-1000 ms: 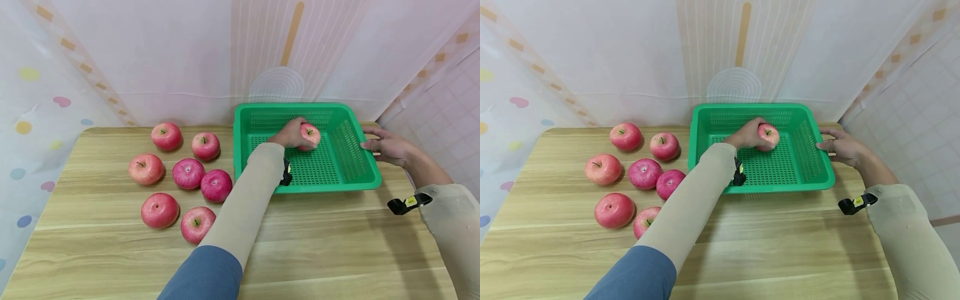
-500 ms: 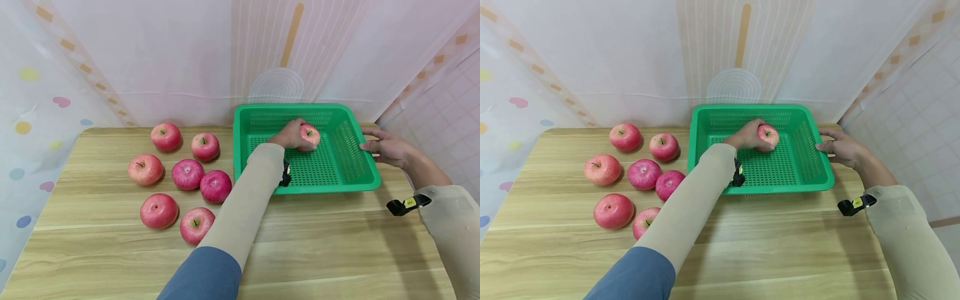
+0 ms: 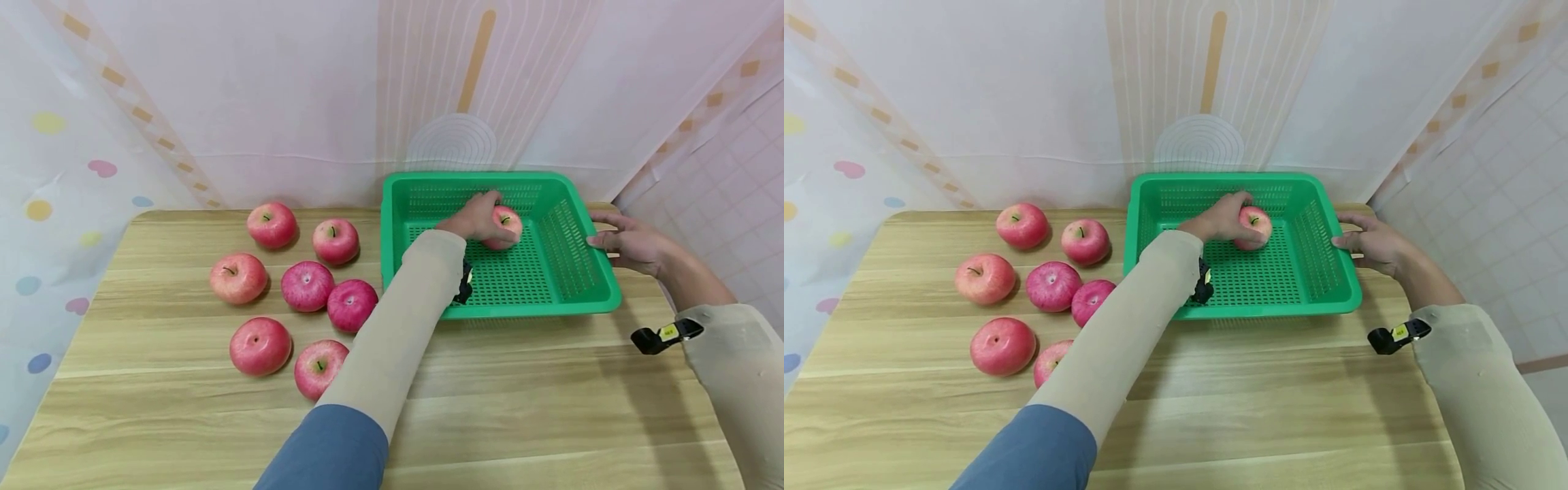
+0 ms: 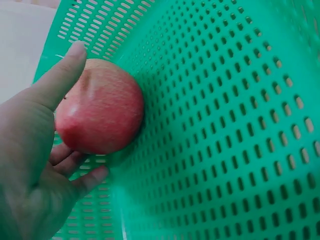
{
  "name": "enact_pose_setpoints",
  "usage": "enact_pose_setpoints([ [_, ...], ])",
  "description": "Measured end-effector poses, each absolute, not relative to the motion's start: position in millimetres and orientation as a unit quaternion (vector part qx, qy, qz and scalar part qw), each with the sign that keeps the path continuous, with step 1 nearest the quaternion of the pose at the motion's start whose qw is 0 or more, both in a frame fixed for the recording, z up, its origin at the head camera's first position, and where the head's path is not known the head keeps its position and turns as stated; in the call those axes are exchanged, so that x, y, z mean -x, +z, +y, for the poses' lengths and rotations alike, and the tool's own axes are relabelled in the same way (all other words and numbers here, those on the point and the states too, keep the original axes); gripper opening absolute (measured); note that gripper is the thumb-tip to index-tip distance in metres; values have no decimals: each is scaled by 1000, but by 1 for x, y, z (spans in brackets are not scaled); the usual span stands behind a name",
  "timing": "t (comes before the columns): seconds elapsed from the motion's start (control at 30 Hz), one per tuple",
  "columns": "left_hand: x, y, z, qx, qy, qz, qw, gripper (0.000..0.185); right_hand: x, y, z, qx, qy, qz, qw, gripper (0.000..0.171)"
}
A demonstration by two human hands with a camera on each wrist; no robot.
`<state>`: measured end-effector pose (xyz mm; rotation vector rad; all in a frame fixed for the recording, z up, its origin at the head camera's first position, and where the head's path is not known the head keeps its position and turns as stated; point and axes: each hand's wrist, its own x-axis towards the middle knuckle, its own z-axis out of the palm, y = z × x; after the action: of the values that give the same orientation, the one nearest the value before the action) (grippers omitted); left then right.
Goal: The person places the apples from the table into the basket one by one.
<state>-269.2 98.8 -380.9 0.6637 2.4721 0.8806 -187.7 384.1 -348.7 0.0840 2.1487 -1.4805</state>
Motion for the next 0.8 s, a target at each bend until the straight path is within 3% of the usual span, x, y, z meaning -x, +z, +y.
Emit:
enact_pose_setpoints([
  [0.8, 273, -307, 94, -366, 267, 869, 201, 81, 193, -350, 382, -30, -533, 802, 266, 44],
])
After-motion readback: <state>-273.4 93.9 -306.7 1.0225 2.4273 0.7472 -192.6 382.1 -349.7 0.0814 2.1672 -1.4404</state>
